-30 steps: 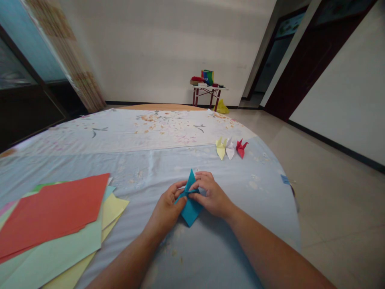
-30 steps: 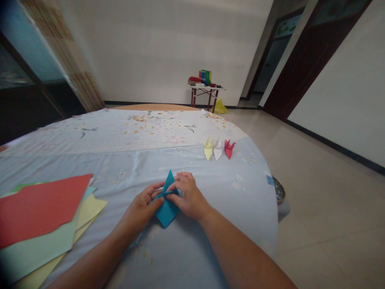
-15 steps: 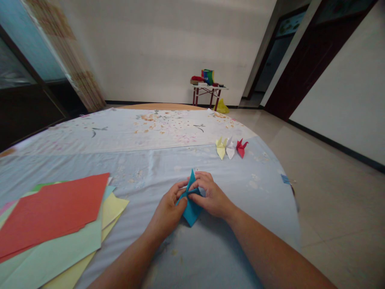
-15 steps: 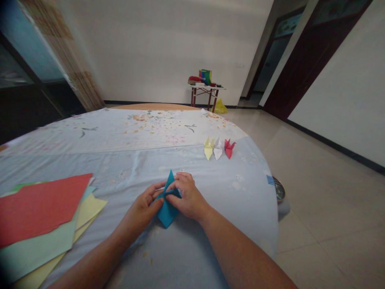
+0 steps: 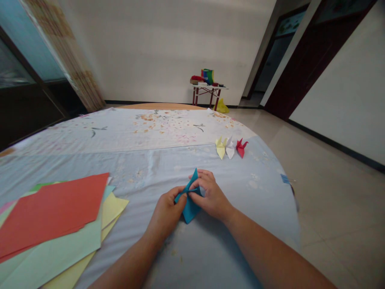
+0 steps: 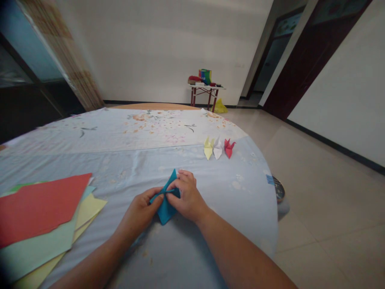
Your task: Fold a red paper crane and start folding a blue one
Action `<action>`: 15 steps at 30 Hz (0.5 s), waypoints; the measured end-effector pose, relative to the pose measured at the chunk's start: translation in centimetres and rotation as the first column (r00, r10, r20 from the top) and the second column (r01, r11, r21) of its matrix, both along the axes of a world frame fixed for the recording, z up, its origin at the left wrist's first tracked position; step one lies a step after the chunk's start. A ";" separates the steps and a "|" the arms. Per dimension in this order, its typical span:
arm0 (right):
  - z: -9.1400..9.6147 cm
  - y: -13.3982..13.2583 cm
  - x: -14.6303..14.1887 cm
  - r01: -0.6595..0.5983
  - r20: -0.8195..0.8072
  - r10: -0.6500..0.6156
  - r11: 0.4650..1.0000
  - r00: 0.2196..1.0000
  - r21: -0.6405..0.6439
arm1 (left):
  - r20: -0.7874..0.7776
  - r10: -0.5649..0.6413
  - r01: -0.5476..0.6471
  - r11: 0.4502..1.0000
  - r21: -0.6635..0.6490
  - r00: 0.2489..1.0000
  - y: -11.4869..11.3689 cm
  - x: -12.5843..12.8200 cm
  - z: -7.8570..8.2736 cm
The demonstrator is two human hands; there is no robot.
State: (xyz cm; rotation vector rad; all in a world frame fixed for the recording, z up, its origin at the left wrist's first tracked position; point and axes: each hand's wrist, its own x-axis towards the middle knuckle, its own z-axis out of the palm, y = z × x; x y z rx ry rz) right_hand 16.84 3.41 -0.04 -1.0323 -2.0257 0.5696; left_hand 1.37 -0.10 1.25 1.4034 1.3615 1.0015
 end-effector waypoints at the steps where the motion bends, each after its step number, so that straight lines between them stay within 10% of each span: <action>1: 0.0 0.0 0.0 0.004 -0.002 -0.004 1.000 1.000 0.009 | -0.014 0.009 -0.009 1.000 -0.002 1.000 0.0 0.0 0.0; 15: -0.4 0.2 0.2 0.000 0.005 0.001 0.998 1.000 -0.068 | 0.111 0.111 -0.103 0.992 -0.078 0.988 -0.1 -0.1 -0.1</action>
